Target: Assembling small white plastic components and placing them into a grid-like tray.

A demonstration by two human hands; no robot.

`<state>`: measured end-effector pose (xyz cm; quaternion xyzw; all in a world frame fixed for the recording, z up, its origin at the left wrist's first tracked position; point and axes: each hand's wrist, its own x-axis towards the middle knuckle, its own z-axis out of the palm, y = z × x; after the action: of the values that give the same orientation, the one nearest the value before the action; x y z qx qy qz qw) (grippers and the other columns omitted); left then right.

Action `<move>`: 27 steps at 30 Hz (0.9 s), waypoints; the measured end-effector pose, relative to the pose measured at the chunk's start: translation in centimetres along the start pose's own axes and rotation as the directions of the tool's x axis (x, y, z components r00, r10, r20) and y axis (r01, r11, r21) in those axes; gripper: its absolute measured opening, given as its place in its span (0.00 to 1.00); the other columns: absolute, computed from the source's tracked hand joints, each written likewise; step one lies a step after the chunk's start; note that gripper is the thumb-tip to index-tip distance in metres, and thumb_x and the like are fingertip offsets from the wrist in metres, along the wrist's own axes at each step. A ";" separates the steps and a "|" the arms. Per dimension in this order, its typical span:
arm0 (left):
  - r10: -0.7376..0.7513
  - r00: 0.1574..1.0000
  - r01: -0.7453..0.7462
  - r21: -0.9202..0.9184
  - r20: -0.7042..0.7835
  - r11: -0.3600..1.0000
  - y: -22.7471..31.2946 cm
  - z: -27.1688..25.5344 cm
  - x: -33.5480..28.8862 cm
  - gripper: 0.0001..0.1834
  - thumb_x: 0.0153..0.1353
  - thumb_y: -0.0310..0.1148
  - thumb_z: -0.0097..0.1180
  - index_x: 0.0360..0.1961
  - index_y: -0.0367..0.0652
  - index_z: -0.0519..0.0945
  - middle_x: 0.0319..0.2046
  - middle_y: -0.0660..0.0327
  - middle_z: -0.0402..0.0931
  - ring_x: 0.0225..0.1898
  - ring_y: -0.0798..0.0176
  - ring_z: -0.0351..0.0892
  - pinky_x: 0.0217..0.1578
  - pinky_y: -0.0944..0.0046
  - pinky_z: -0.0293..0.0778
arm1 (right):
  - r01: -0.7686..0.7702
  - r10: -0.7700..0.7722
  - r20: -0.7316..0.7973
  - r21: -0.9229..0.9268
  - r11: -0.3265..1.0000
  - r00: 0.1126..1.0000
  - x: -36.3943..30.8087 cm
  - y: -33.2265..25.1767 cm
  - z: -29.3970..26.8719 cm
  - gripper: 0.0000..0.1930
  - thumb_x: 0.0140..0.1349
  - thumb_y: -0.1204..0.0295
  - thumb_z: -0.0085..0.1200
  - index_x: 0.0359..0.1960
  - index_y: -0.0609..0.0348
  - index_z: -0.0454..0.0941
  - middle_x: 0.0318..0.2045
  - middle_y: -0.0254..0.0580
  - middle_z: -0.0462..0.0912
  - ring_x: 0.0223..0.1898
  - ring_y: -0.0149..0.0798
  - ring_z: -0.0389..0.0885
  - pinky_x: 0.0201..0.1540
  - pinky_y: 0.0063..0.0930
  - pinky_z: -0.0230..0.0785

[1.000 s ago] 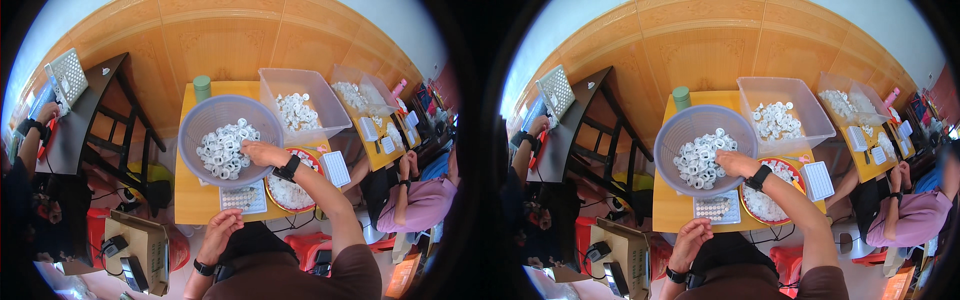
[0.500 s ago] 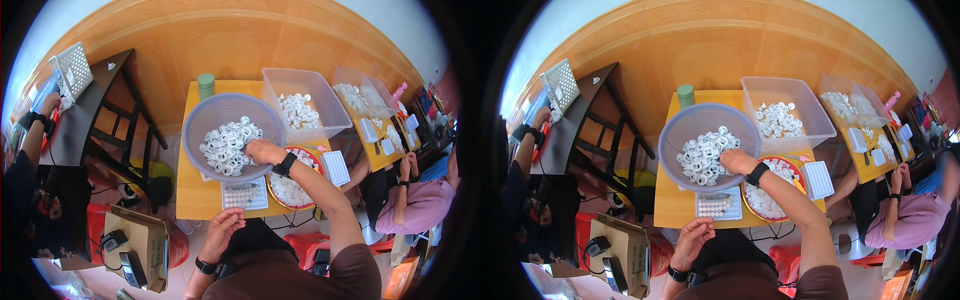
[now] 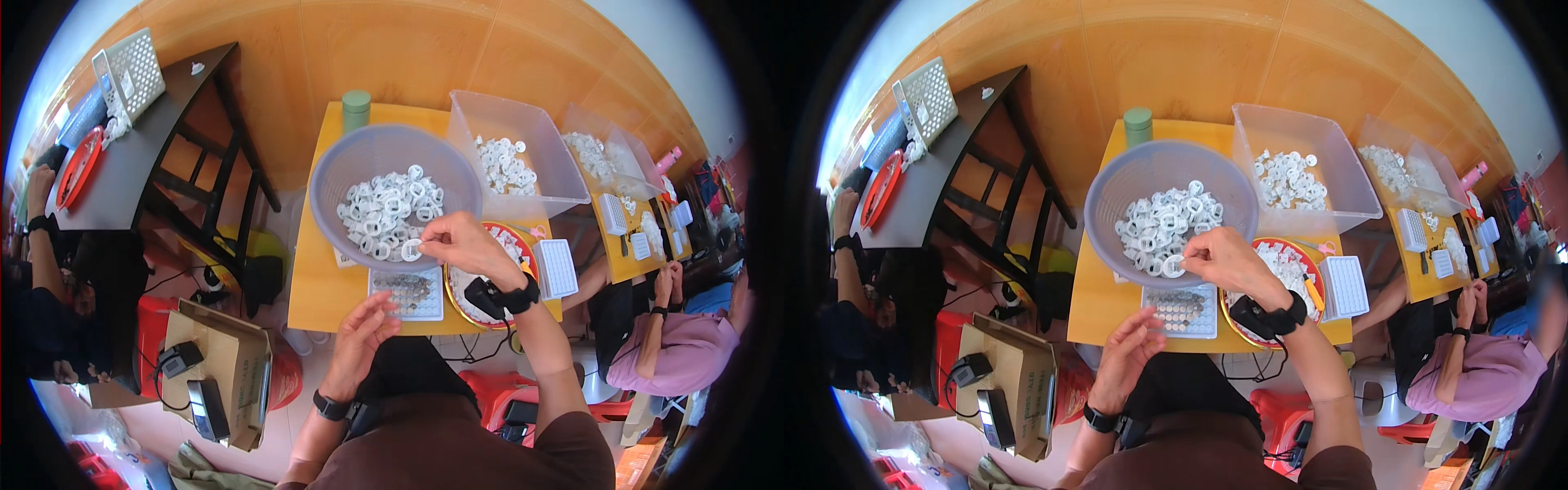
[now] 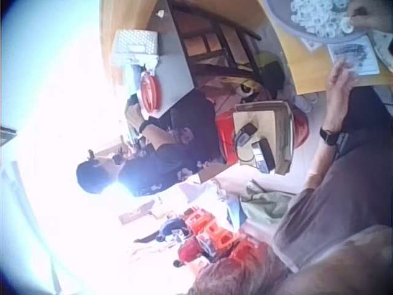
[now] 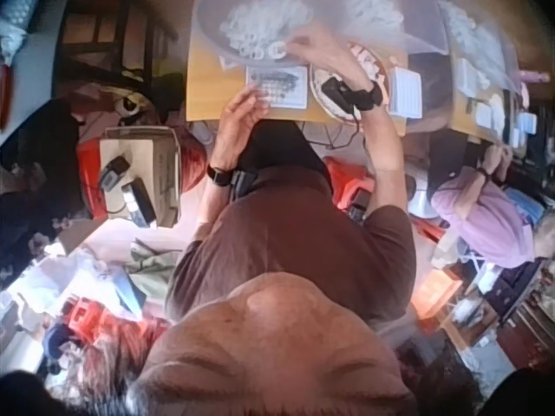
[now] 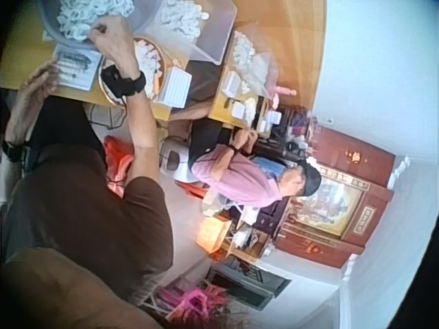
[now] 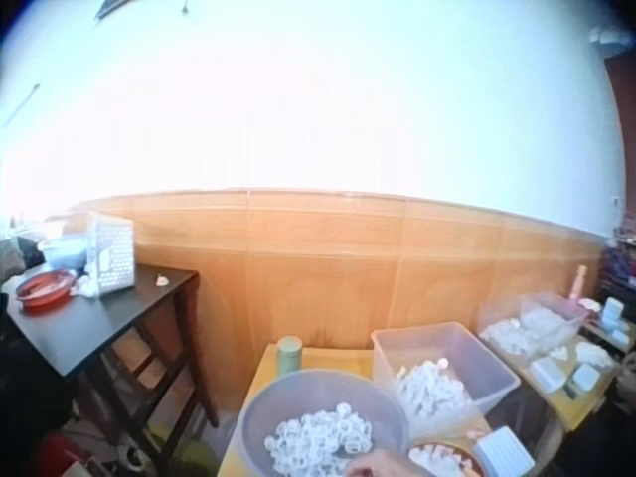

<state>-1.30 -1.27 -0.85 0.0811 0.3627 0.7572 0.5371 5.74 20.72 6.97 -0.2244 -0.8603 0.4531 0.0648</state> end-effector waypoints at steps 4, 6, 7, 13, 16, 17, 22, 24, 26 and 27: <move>0.073 0.997 -0.074 0.018 0.034 0.997 0.7 1.2 0.6 0.24 0.63 0.31 0.47 0.60 0.37 0.61 0.49 0.55 0.70 0.44 0.64 0.75 0.46 0.66 0.72 | -0.070 0.034 0.179 0.197 0.978 0.983 -2.5 -1.4 1.0 0.07 0.55 0.74 0.56 0.27 0.67 0.77 0.19 0.31 0.76 0.20 0.22 0.72 0.23 0.17 0.63; 0.068 0.997 -0.069 0.004 0.039 0.998 0.6 1.8 0.6 0.23 0.63 0.30 0.48 0.58 0.37 0.63 0.48 0.56 0.71 0.43 0.64 0.76 0.46 0.66 0.73 | -0.098 0.041 0.232 0.240 0.966 0.972 -3.6 -0.9 2.0 0.06 0.56 0.74 0.55 0.28 0.67 0.77 0.20 0.31 0.76 0.20 0.21 0.71 0.23 0.16 0.63; 0.070 0.996 -0.069 -0.009 0.056 0.998 0.4 1.9 0.5 0.22 0.63 0.30 0.48 0.57 0.36 0.65 0.47 0.56 0.72 0.43 0.64 0.76 0.46 0.66 0.74 | -0.100 0.045 0.235 0.227 0.969 0.971 -4.2 -0.7 2.6 0.06 0.56 0.74 0.55 0.28 0.66 0.77 0.20 0.31 0.76 0.20 0.21 0.71 0.23 0.16 0.63; -0.164 0.982 0.147 0.172 0.093 0.974 -1.1 -0.2 -0.9 0.13 0.60 0.28 0.52 0.46 0.34 0.76 0.38 0.57 0.77 0.39 0.65 0.78 0.40 0.68 0.77 | -0.254 0.184 0.208 0.397 0.882 0.961 -9.1 2.1 6.7 0.07 0.55 0.72 0.55 0.26 0.65 0.77 0.15 0.34 0.75 0.15 0.22 0.69 0.19 0.19 0.60; -0.247 0.965 0.227 0.192 0.088 0.955 -2.4 -1.4 -1.1 0.13 0.60 0.28 0.53 0.45 0.34 0.76 0.39 0.56 0.77 0.39 0.65 0.78 0.40 0.67 0.78 | -0.331 0.277 0.190 0.388 0.860 0.942 -10.8 2.6 7.8 0.07 0.55 0.73 0.55 0.25 0.66 0.77 0.15 0.34 0.75 0.15 0.22 0.69 0.19 0.19 0.61; -0.254 0.963 0.233 0.193 0.090 0.953 -2.7 -1.5 -1.2 0.13 0.60 0.28 0.53 0.45 0.34 0.76 0.39 0.56 0.77 0.39 0.65 0.78 0.40 0.67 0.78 | -0.332 0.294 0.158 0.359 0.872 0.943 -11.1 2.8 8.2 0.08 0.55 0.72 0.56 0.25 0.66 0.77 0.16 0.36 0.75 0.16 0.24 0.70 0.20 0.20 0.62; -0.275 0.960 0.268 0.113 0.046 0.957 -3.2 -2.2 -1.2 0.13 0.60 0.29 0.53 0.45 0.37 0.76 0.39 0.58 0.77 0.38 0.67 0.78 0.40 0.69 0.77 | -0.201 0.203 0.022 0.266 0.943 0.979 -11.2 3.3 8.9 0.08 0.54 0.71 0.57 0.26 0.64 0.78 0.16 0.42 0.76 0.18 0.30 0.73 0.22 0.24 0.63; -0.251 0.967 0.247 0.081 0.042 0.966 -3.3 -2.4 -1.0 0.13 0.60 0.29 0.53 0.45 0.36 0.75 0.39 0.57 0.77 0.39 0.65 0.78 0.40 0.68 0.77 | -0.194 0.201 0.000 0.256 0.947 0.980 -10.9 3.8 8.7 0.07 0.53 0.71 0.57 0.26 0.63 0.78 0.17 0.43 0.76 0.18 0.32 0.74 0.23 0.25 0.64; -0.222 0.974 0.220 0.050 0.033 0.974 -3.2 -2.7 -0.9 0.13 0.60 0.29 0.52 0.46 0.35 0.75 0.39 0.55 0.77 0.39 0.63 0.78 0.40 0.67 0.78 | -0.071 0.122 -0.304 0.175 0.982 0.945 -10.2 4.6 8.7 0.05 0.52 0.73 0.57 0.26 0.62 0.77 0.19 0.42 0.76 0.19 0.36 0.74 0.23 0.28 0.64; -0.208 0.978 0.207 0.032 0.032 0.978 -3.2 -3.0 -0.8 0.14 0.60 0.30 0.52 0.46 0.35 0.74 0.39 0.55 0.77 0.40 0.63 0.78 0.40 0.67 0.78 | -0.074 0.104 -0.375 0.094 0.993 0.921 -9.8 4.8 8.5 0.04 0.51 0.75 0.56 0.27 0.62 0.77 0.20 0.42 0.75 0.21 0.38 0.75 0.24 0.30 0.64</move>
<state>-0.11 -2.86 -4.84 0.0639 0.3702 0.6903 0.6183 13.37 12.30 -1.00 -0.3437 -0.8021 0.4370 0.2180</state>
